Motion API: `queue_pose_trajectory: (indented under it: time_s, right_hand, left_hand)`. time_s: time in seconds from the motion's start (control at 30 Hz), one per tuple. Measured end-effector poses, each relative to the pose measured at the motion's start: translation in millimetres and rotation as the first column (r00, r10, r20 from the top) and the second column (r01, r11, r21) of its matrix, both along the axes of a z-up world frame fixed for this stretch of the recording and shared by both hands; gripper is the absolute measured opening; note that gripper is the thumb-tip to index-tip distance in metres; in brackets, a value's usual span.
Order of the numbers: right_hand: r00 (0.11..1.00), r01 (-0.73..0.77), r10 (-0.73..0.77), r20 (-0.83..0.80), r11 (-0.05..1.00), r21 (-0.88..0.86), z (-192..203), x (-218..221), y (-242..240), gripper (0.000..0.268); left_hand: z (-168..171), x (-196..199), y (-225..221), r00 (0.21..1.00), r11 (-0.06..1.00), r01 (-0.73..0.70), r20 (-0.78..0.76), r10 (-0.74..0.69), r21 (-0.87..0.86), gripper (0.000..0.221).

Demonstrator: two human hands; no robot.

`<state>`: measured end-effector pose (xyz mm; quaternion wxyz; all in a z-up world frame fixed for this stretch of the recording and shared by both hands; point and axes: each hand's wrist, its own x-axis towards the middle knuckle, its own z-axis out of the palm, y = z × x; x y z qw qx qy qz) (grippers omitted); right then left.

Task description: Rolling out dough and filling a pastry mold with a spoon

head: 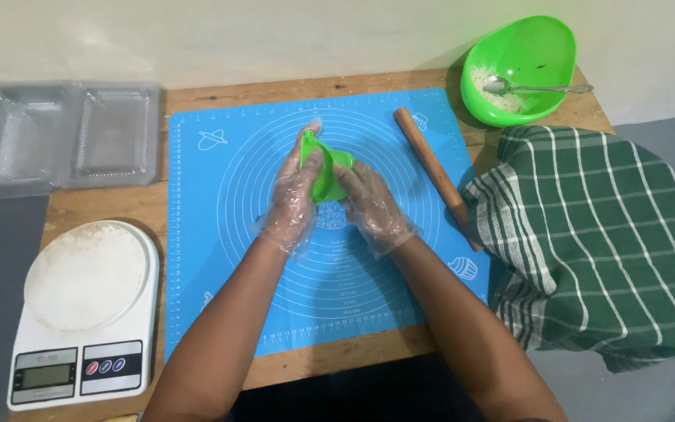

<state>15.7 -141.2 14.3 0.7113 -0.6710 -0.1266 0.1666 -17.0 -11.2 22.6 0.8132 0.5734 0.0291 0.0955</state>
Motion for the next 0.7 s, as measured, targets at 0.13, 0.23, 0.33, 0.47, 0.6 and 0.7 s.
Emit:
queue_pose_trajectory:
  time_s: [0.13,0.23,0.33,0.47,0.6,0.7]
  right_hand:
    - [0.995,-0.003,0.015,0.101,0.994,-0.110,-9.4,7.5,0.4,0.040]
    - [0.993,-0.002,0.029,0.119,0.974,-0.225,16.3,-2.1,3.3,0.040]
    - [0.999,-0.016,0.023,0.022,0.960,-0.279,30.1,-4.7,8.5,0.034]
    - [0.998,-0.037,0.050,0.041,0.962,-0.272,5.7,4.2,2.2,0.031]
    - [0.998,-0.053,0.058,0.014,0.971,-0.233,15.8,-2.5,8.2,0.029]
    - [0.997,-0.030,0.022,-0.074,0.993,-0.114,20.9,-6.3,5.7,0.034]
  left_hand:
    - [1.6,0.2,-2.7,1.000,1.000,-0.018,-0.012,0.018,0.016,0.065]
    - [-8.0,4.4,-1.9,0.996,0.994,-0.094,0.002,0.094,-0.064,0.057]
    - [-19.1,8.9,5.1,0.996,0.986,-0.068,-0.061,0.059,-0.151,0.061]
    - [-27.4,14.3,5.9,0.998,0.986,-0.034,-0.055,0.025,-0.160,0.064]
    - [-27.2,16.8,7.2,0.999,0.980,-0.041,-0.041,0.034,-0.195,0.067]
    - [13.7,-0.7,0.8,0.996,0.997,-0.071,-0.061,0.070,-0.021,0.062]
